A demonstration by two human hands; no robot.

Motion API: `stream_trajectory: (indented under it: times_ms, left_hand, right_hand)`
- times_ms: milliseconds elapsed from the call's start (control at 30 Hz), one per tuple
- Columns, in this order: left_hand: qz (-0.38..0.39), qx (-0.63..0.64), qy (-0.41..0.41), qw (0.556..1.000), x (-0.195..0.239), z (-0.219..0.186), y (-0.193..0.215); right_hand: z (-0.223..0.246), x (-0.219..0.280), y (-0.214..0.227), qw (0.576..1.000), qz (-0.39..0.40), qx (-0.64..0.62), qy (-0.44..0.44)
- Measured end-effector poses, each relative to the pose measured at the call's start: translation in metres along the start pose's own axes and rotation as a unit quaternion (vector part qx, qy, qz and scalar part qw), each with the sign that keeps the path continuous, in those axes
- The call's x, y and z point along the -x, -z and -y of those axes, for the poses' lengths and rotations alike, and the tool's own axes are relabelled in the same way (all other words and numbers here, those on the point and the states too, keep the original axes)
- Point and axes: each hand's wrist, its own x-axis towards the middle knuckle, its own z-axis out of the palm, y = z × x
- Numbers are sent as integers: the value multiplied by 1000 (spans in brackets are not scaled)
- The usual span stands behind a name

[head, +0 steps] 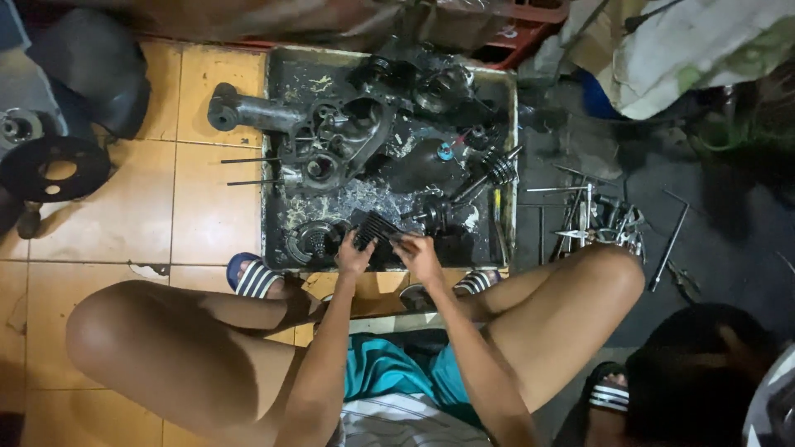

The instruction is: Cleaning a motorcycle engine cylinder head using a brush and cleaning solution on a workshop floor.

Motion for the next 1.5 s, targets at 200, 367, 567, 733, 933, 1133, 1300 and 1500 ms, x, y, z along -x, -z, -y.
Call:
stream_trajectory:
  times_ms: [200,367,567,733,933,1133,1300,1500]
  left_hand:
    - [1,-59,-7,998,-10,6,-6]
    - [-3,-52,-4,999,-6,3,-3]
    - [10,-45,8,999,-3,4,2]
    - [18,-30,33,999,14,-17,8]
    - [22,-69,28,997,18,-23,10]
    - [15,-39,33,999,7,-5,9]
    - [18,3,32,999,3,-3,7]
    - [17,-18,23,999,7,-13,4]
  right_hand:
    - [-30,9,11,993,-57,-99,0]
    - [-19,18,18,998,-36,-31,37]
    - [-46,22,13,999,-48,-16,17]
    - [-34,24,26,997,-38,34,60]
    - [-49,29,24,1000,-23,10,-7]
    - [-50,37,27,997,-51,-63,-10]
    - [-75,28,34,996,-67,-34,-57]
    - [-34,37,24,997,-30,36,67]
